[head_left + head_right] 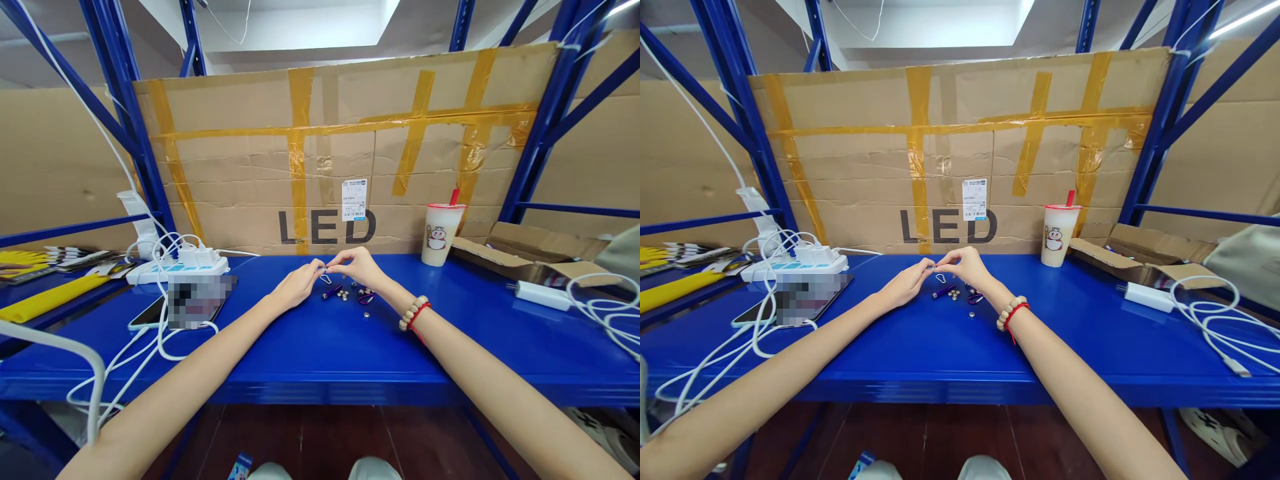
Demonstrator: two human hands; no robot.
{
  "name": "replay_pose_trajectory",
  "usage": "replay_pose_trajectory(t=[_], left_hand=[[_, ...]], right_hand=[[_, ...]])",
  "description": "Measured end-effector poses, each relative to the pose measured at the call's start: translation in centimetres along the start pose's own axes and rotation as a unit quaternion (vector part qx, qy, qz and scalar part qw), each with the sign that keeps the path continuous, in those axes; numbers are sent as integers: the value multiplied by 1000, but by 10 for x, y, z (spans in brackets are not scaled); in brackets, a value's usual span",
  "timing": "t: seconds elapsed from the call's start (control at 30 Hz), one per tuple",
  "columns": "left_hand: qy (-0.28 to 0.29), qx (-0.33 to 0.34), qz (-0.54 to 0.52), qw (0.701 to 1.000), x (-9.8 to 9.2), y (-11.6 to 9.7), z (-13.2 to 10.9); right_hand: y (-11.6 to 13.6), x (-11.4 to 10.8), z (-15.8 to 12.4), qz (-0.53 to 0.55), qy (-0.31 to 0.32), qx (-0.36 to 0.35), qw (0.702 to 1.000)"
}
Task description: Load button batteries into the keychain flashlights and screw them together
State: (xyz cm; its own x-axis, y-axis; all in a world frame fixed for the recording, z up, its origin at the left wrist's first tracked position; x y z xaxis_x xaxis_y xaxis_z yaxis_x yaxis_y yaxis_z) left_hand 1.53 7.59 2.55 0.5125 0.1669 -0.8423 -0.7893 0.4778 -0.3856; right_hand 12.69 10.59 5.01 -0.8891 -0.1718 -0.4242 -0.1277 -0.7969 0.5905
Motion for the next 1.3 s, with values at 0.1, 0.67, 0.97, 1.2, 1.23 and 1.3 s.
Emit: replay_pose_trajectory(t=[0.1, 0.67, 0.97, 1.2, 1.23, 1.3], left_hand=[[1, 11, -7, 1000, 1, -4, -2], [8, 35, -10, 999, 10, -10, -7], [-33, 38, -9, 999, 4, -10, -8], [-63, 58, -13, 996, -1, -12, -8], [-69, 57, -15, 996, -2, -12, -8], [-84, 52, -20, 995, -4, -12, -7]], right_hand=[[-6, -1, -2, 13, 8, 28, 999], [-15, 4, -11, 34, 44, 85, 995], [-14, 5, -10, 31, 42, 110, 992], [-10, 8, -12, 52, 40, 132, 989], [-9, 8, -11, 54, 38, 135, 989], [-6, 7, -11, 58, 33, 137, 988]])
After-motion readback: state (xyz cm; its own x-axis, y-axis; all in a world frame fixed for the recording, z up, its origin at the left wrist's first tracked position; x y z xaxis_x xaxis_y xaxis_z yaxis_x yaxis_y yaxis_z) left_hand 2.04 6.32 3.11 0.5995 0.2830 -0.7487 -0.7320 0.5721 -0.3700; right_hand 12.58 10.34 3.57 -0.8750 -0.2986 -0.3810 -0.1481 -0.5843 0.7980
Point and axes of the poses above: each hand's wrist, its own z-axis towards the middle knuckle, its own x-axis out of the palm, y = z × x, the point moved 8 cm from there along z, towards the middle knuckle, and after that the axes turned 13 degrees about -x, right-handed, at the moved point
